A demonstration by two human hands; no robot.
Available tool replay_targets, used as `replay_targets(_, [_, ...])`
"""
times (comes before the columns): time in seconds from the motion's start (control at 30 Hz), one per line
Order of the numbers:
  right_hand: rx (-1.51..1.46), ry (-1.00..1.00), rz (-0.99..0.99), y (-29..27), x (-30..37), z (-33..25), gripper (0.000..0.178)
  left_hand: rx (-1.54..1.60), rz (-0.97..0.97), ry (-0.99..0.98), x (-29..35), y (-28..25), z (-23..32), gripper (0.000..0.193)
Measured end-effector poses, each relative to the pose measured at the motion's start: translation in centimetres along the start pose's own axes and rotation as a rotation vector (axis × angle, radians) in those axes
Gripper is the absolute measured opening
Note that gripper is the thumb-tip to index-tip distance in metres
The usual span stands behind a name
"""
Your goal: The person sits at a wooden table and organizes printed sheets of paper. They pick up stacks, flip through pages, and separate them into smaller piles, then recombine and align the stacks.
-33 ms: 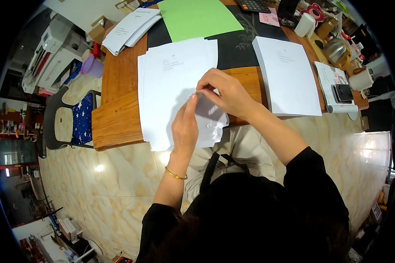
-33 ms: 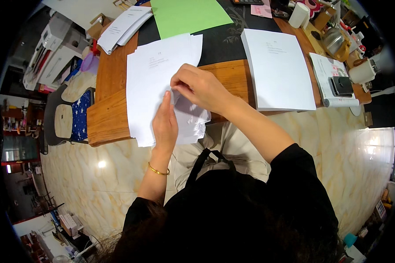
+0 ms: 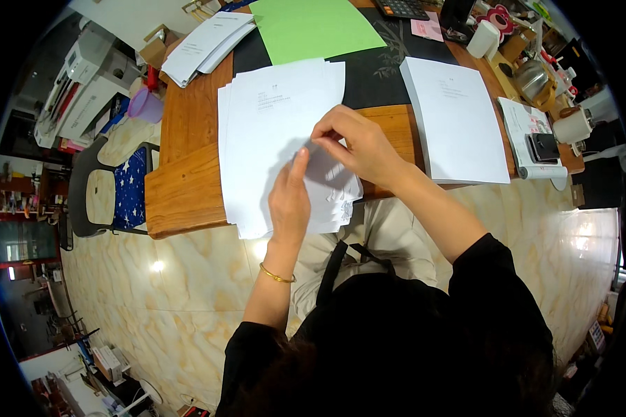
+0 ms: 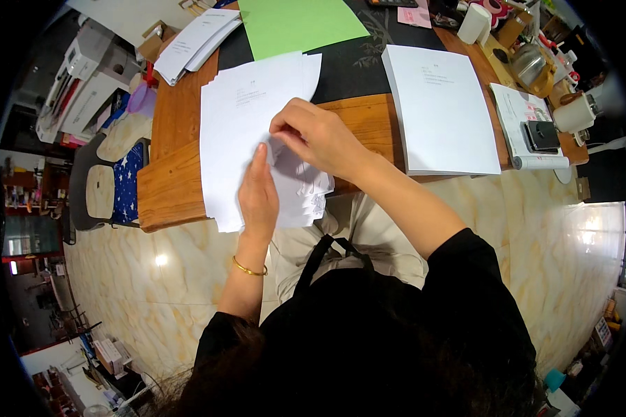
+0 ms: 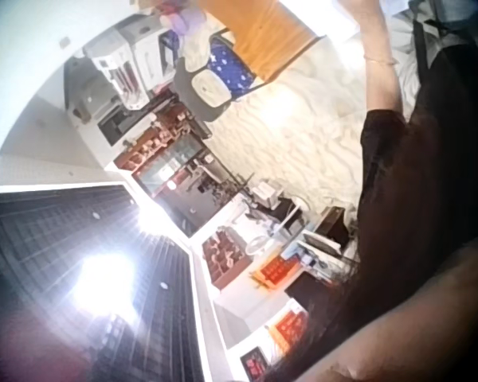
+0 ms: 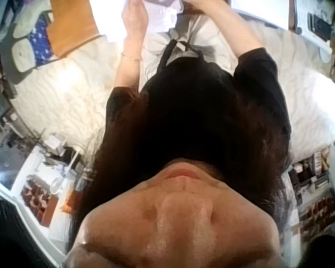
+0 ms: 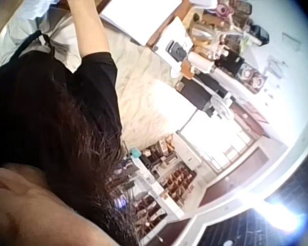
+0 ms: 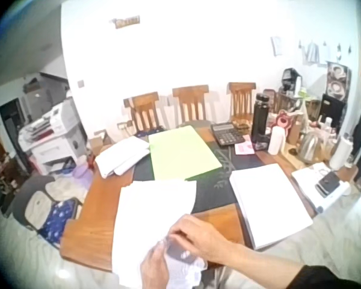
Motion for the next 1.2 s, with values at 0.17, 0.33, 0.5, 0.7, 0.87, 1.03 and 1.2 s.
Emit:
replay_targets(0.17, [0.152, -0.086, -0.260, 0.6, 2.3, 1.7, 0.015, -0.138, -0.093, -0.056, 1.3, -1.0, -3.6, 0.044])
replay_targets(0.33, [0.233, -0.141, -0.405, 1.3, 5.4, 2.0, 0.020, -0.195, -0.153, -0.136, 1.7, -0.9, -2.4, 0.035])
replay_targets(0.5, [0.304, -0.254, -0.367, 1.3, 5.6, 1.5, 0.026, -0.241, -0.124, -0.071, 2.8, -0.7, -1.1, 0.025])
replay_targets(0.7, [0.332, -0.314, -0.364, 1.8, 5.5, 1.3, 0.025, -0.226, -0.121, -0.029, 2.8, -0.3, -1.5, 0.010])
replay_targets(0.87, [0.370, -0.356, -0.374, 2.3, 5.6, 0.9, 0.027, -0.270, -0.096, 0.082, 3.2, -0.7, -1.2, 0.023])
replay_targets(1.03, [0.394, -0.406, -0.335, 2.7, 5.8, 0.5, 0.031, -0.239, -0.081, 0.034, 3.4, -0.8, -1.1, 0.008])
replay_targets(1.2, [0.402, -0.467, -0.377, 3.7, 5.0, -0.4, 0.026, -0.216, -0.085, -0.057, 3.1, -1.2, -1.3, 0.008])
Point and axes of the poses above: each hand's wrist, its own x-axis away from the middle knuckle, its own y-axis out of the palm, z = x × y, the point moved 7 cm from there along -x, towards the middle knuckle, and after that the axes turned 4 degrees about x, right-handed, at the moved point
